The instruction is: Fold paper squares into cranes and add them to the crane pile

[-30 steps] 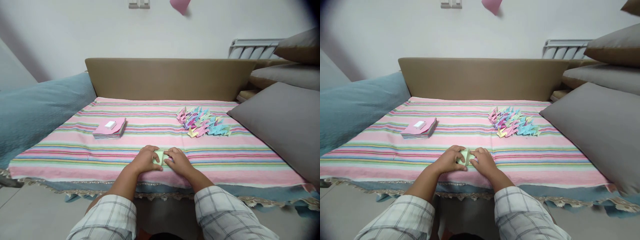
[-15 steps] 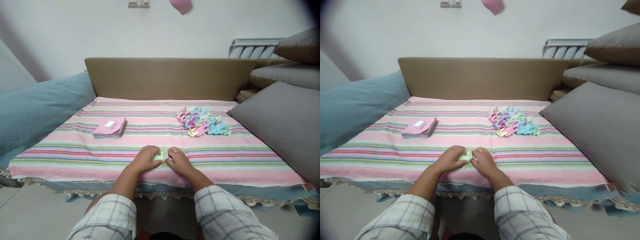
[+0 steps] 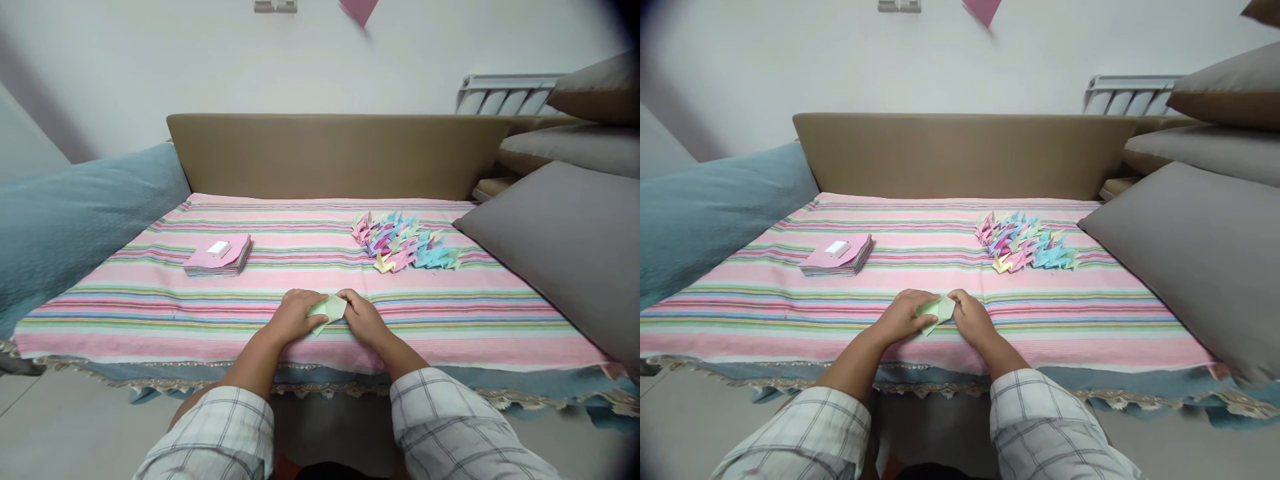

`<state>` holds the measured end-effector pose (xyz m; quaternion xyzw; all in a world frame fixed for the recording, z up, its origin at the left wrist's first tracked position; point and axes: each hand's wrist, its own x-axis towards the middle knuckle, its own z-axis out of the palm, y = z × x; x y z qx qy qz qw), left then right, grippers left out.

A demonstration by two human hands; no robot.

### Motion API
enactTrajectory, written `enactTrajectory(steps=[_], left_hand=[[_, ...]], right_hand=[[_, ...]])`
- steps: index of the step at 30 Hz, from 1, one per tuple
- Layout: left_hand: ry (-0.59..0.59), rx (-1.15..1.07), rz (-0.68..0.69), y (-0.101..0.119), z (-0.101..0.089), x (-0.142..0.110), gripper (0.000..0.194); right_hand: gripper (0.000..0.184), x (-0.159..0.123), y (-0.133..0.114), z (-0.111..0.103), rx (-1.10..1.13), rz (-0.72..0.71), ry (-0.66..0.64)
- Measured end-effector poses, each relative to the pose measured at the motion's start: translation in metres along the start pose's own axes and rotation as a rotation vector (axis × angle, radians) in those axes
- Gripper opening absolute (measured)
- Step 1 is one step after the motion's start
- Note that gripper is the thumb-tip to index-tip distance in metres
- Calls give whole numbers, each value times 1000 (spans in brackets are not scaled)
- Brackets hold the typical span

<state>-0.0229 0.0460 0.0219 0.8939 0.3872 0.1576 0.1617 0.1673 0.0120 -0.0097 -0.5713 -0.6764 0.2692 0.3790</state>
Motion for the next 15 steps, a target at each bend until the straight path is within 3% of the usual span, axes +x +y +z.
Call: enactTrajectory(steps=[4, 7, 15], left_hand=[[0, 18, 63, 3, 3, 0, 42], [-3, 43, 85, 4, 5, 1, 42], [-30, 84, 83, 7, 4, 1, 45]], right_hand=[[33, -1, 1, -2, 235, 56, 116], [38, 0, 3, -1, 320, 45, 117], [24, 3, 6, 4, 103, 88, 148]])
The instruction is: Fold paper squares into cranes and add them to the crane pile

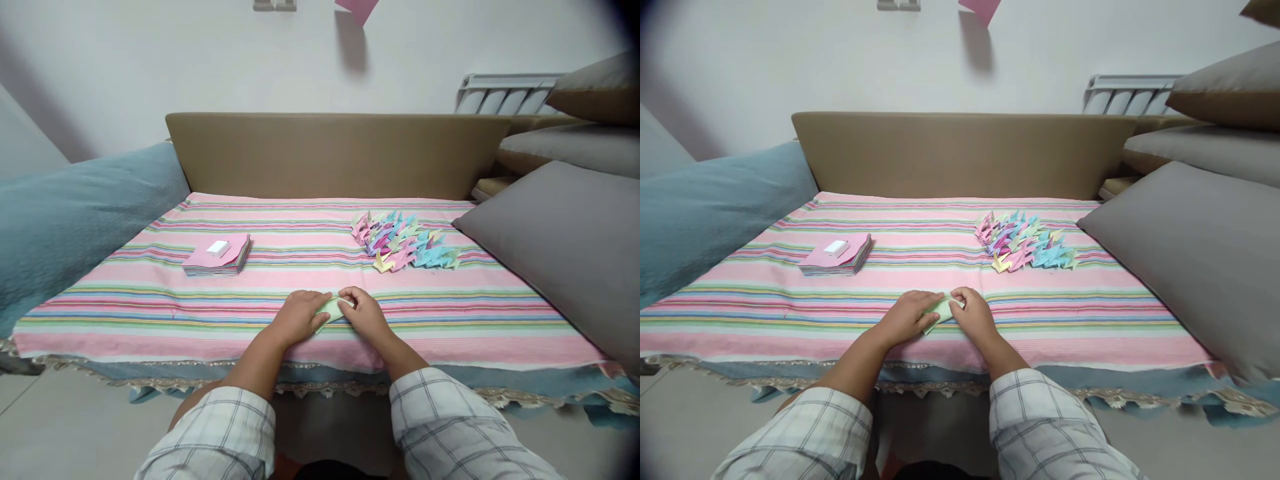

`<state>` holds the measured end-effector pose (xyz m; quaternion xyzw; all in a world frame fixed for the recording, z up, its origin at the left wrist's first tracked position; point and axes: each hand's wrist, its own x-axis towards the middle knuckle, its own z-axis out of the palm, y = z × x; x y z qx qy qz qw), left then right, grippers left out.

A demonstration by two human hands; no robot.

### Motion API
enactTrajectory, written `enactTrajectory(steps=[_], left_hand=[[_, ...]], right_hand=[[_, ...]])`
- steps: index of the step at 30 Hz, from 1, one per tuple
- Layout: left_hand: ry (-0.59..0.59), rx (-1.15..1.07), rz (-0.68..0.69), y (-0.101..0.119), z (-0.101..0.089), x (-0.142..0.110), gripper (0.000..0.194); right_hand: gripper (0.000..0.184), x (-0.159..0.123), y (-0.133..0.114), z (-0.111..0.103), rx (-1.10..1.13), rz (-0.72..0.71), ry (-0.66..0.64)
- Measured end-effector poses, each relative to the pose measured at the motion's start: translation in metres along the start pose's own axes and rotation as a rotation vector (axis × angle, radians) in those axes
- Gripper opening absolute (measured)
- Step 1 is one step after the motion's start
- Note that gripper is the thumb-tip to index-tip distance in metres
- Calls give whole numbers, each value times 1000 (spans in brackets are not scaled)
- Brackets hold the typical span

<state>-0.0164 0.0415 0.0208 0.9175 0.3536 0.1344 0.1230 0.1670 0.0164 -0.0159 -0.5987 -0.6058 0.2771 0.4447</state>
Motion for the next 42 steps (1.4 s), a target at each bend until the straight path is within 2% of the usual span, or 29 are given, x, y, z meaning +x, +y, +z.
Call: enactTrajectory(steps=[6, 11, 16, 22, 26, 31, 37, 42], left_hand=[[29, -38, -26, -1, 1, 0, 45], [20, -20, 23, -1, 1, 1, 36], [55, -24, -29, 1, -1, -1, 45], [6, -82, -68, 5, -5, -2, 8], [-2, -94, -86, 4, -5, -2, 6], [9, -79, -75, 1, -3, -2, 8], [16, -64, -95, -3, -2, -1, 11], [-3, -34, -136, -3, -3, -2, 16]], right_hand=[[17, 0, -5, -4, -137, -69, -4], [17, -1, -6, -7, -129, -79, -27], [21, 1, -4, -8, -93, -52, -22], [21, 1, -3, -12, -45, -24, -71], [17, 2, -2, -18, -19, -130, -160], [30, 1, -1, -28, -136, -252, -346], [23, -3, 2, -31, -279, -385, -319], [18, -2, 1, -28, -308, -373, -324]])
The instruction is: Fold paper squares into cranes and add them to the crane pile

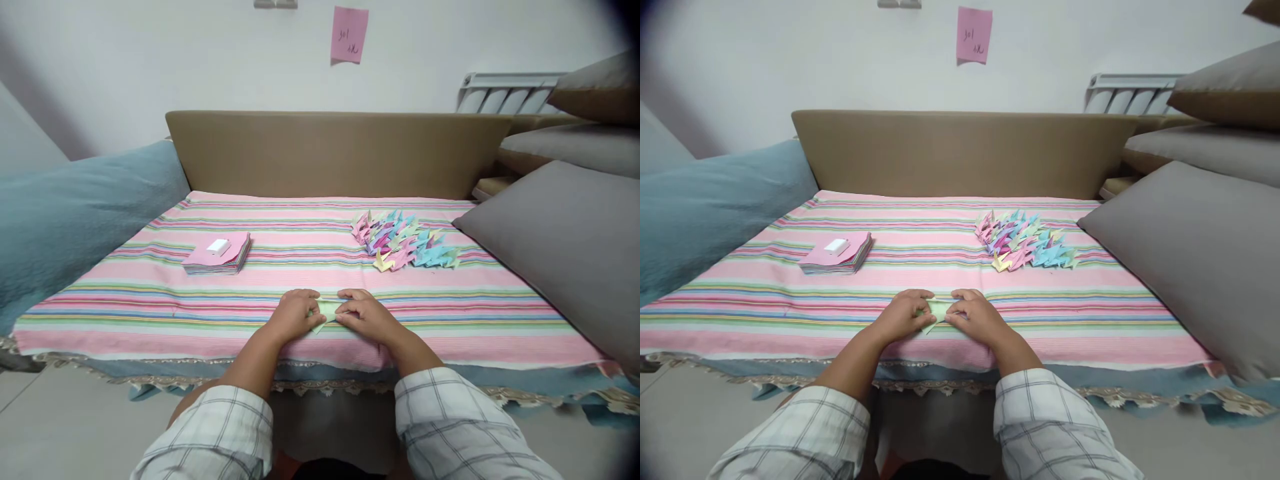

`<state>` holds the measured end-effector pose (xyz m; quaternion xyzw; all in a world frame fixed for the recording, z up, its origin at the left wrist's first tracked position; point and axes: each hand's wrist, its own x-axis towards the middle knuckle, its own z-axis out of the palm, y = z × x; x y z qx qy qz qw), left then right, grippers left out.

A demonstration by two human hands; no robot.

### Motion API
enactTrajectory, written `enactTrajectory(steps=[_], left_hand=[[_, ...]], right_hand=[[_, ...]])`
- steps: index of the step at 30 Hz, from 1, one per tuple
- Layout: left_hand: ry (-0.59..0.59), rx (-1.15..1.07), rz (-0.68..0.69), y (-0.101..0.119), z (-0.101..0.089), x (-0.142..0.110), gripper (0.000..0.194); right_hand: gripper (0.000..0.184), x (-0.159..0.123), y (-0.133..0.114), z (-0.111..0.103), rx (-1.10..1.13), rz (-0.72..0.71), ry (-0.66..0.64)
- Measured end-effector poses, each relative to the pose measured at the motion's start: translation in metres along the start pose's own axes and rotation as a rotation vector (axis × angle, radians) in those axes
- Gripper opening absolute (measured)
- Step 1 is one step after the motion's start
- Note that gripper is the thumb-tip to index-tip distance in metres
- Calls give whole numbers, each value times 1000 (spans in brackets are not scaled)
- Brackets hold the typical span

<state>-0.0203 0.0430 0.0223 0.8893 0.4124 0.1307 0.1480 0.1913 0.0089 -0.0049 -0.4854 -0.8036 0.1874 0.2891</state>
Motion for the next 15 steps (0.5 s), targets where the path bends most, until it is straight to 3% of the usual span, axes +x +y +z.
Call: enactTrajectory(steps=[15], left_hand=[[38, 49, -106, 3, 0, 2, 19]], right_hand=[[15, 4, -5, 7, -48, 124, 86]])
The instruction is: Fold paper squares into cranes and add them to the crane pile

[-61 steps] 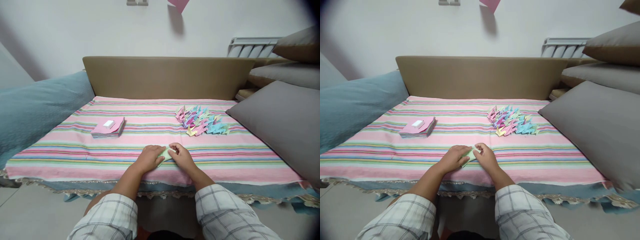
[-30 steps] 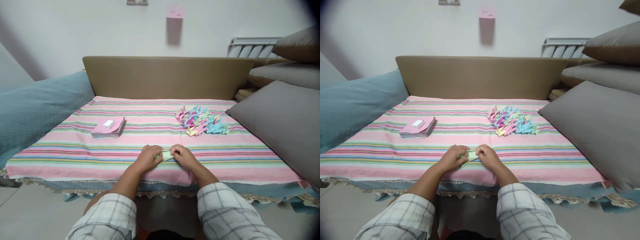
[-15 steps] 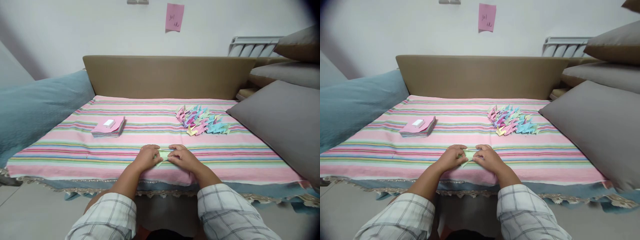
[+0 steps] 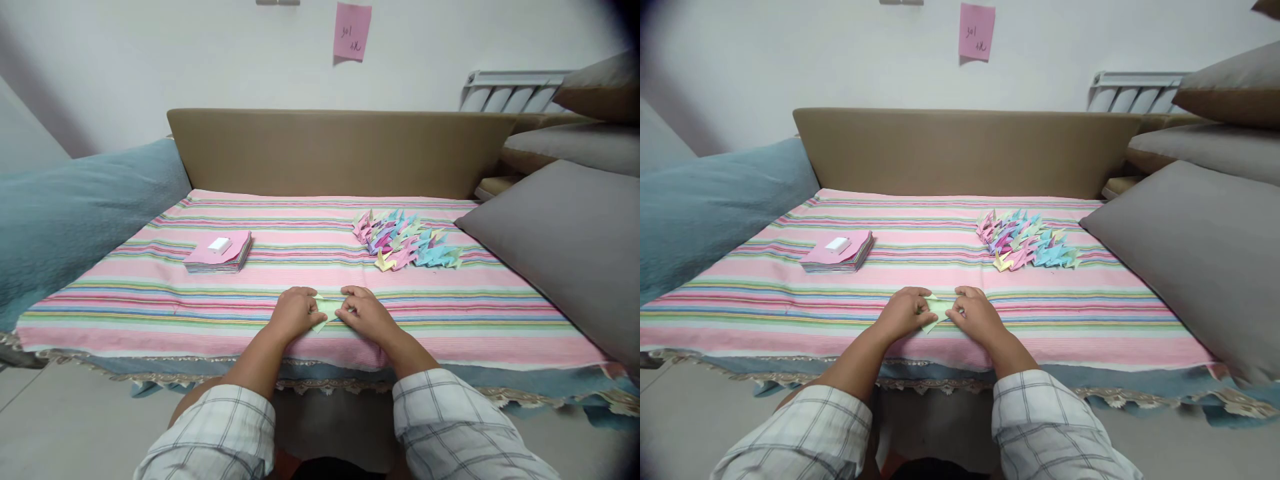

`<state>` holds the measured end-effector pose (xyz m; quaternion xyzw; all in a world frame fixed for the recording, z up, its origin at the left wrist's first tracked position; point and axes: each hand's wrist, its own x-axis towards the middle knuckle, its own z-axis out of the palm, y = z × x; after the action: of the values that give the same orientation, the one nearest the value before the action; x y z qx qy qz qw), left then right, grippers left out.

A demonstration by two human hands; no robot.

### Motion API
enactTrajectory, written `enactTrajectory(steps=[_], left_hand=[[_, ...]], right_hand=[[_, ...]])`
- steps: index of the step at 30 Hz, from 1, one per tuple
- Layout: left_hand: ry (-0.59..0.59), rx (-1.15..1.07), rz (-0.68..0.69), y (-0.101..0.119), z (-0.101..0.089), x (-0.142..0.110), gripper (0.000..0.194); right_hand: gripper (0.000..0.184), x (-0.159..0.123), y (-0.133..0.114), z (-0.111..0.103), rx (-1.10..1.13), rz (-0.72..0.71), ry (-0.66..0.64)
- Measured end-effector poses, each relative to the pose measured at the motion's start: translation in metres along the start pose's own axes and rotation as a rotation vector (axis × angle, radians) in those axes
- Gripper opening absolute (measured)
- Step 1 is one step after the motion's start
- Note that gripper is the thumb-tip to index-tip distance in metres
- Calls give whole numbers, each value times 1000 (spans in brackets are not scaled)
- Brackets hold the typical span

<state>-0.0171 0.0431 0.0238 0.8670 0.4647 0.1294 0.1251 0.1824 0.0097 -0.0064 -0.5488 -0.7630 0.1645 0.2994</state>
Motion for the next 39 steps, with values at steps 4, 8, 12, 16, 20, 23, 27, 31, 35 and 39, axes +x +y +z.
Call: enactTrajectory(steps=[4, 8, 12, 16, 20, 23, 27, 31, 35, 39], left_hand=[[-1, 15, -8, 1, -1, 0, 18], [-9, 18, -10, 0, -1, 0, 17], [9, 25, 5, 0, 1, 1, 24], [78, 42, 52, 1, 3, 0, 30], [119, 49, 63, 4, 4, -2, 23], [115, 46, 64, 5, 4, -2, 22], [123, 73, 69, 7, 5, -1, 18], [143, 74, 73, 8, 6, -1, 16], [147, 110, 73, 10, 6, -1, 15], [163, 140, 85, 11, 8, -2, 13]], right_hand=[[13, 1, 0, -2, 13, 8, -7], [11, 0, 4, -9, 34, -5, -68], [15, -1, 7, -12, 35, 4, -112], [15, -1, 9, -11, 36, 36, -127], [13, -1, 11, -13, 32, 55, -147], [13, -3, 12, -15, 31, 55, -170], [14, -4, 12, -16, 13, 53, -168], [17, -3, 12, -12, 1, 31, -147], [18, -2, 11, -7, -74, 36, -89], [14, -2, 4, -4, -136, 70, -36]])
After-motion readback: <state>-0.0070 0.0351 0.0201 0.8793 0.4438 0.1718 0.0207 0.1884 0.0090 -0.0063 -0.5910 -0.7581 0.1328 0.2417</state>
